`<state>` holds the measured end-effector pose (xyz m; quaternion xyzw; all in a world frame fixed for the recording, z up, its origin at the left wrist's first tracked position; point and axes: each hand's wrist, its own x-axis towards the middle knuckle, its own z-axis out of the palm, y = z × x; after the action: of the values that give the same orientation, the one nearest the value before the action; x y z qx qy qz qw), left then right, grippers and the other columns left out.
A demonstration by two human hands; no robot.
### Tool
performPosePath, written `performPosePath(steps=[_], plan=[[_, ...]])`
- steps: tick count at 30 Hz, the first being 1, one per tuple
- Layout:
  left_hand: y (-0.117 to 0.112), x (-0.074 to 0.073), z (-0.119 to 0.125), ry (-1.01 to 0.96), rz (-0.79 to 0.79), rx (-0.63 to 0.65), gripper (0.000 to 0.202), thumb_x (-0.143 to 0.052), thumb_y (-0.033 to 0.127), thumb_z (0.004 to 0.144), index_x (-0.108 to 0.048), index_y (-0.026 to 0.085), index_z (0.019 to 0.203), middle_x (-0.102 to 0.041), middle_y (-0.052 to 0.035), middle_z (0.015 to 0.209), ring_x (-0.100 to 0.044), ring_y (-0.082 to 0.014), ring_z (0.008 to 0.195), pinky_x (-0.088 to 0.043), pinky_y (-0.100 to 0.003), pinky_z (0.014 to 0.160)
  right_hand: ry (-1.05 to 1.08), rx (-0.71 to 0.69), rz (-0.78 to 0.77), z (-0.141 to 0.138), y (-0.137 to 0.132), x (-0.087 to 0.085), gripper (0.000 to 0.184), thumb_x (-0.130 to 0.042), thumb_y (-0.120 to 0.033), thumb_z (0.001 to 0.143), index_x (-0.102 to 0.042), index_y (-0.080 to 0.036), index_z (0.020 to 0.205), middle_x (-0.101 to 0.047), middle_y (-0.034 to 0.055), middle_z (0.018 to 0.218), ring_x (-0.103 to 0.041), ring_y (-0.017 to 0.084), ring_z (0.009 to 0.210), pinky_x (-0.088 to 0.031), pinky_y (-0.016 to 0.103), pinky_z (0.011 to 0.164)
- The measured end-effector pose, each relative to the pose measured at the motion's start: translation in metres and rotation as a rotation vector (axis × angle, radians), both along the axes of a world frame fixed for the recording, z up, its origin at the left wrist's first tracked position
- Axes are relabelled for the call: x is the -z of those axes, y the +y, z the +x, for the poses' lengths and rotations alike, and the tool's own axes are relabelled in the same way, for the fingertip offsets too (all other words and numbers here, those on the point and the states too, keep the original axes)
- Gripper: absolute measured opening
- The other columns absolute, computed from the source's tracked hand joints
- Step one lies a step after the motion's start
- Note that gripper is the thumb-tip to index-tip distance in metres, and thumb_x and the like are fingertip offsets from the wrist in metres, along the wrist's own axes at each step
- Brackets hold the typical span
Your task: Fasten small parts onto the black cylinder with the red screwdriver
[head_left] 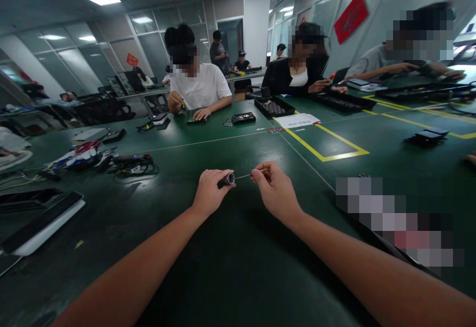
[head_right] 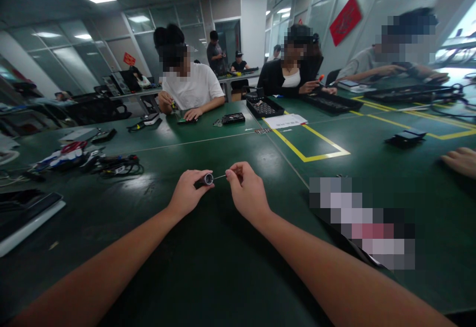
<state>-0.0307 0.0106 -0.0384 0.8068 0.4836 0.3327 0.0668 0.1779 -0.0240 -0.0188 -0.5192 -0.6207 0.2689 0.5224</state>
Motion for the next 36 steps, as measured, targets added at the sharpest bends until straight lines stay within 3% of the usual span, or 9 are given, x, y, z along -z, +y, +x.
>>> performPosePath(steps=[8,13,27,36], plan=[[0.0002,0.0002,-0.0001,-0.006,0.004,0.003,0.034,-0.078,0.025,0.086,-0.07,0.027,0.119,-0.074,-0.0021,0.112,-0.063,-0.0252,0.104,-0.044,-0.045,0.098,-0.012,0.002,0.002,-0.0008,-0.0002,-0.0021,0.015,-0.056,-0.038,0.095,-0.059,-0.024,0.095,-0.073,0.0044,0.084,-0.07,0.023,0.08,-0.051,0.038,0.076],[-0.0001,-0.0001,0.0007,-0.018,0.002,0.008,0.035,-0.078,0.025,0.086,-0.069,0.027,0.12,-0.074,-0.0022,0.113,-0.064,-0.025,0.104,-0.045,-0.045,0.097,0.119,-0.025,-0.058,0.0014,0.0068,0.0034,0.018,-0.057,-0.041,0.094,-0.059,-0.022,0.093,-0.072,0.0043,0.083,-0.07,0.022,0.078,-0.052,0.038,0.075],[-0.001,0.0001,0.0013,-0.015,-0.015,0.009,0.036,-0.077,0.028,0.087,-0.068,0.028,0.122,-0.074,-0.0024,0.111,-0.063,-0.0255,0.102,-0.045,-0.045,0.096,0.13,-0.029,-0.013,0.0008,0.0052,0.005,0.02,-0.058,-0.043,0.094,-0.06,-0.024,0.096,-0.072,0.0046,0.088,-0.069,0.022,0.081,-0.052,0.038,0.077],[-0.0025,-0.0016,0.0023,-0.019,-0.046,0.05,0.036,-0.079,0.026,0.086,-0.069,0.027,0.121,-0.074,-0.0027,0.111,-0.064,-0.0255,0.104,-0.043,-0.046,0.099,0.223,-0.048,-0.023,0.0012,0.0051,0.0006,0.03,-0.05,-0.05,0.097,-0.062,-0.023,0.092,-0.059,-0.0019,0.066,-0.057,0.016,0.06,-0.046,0.031,0.059]])
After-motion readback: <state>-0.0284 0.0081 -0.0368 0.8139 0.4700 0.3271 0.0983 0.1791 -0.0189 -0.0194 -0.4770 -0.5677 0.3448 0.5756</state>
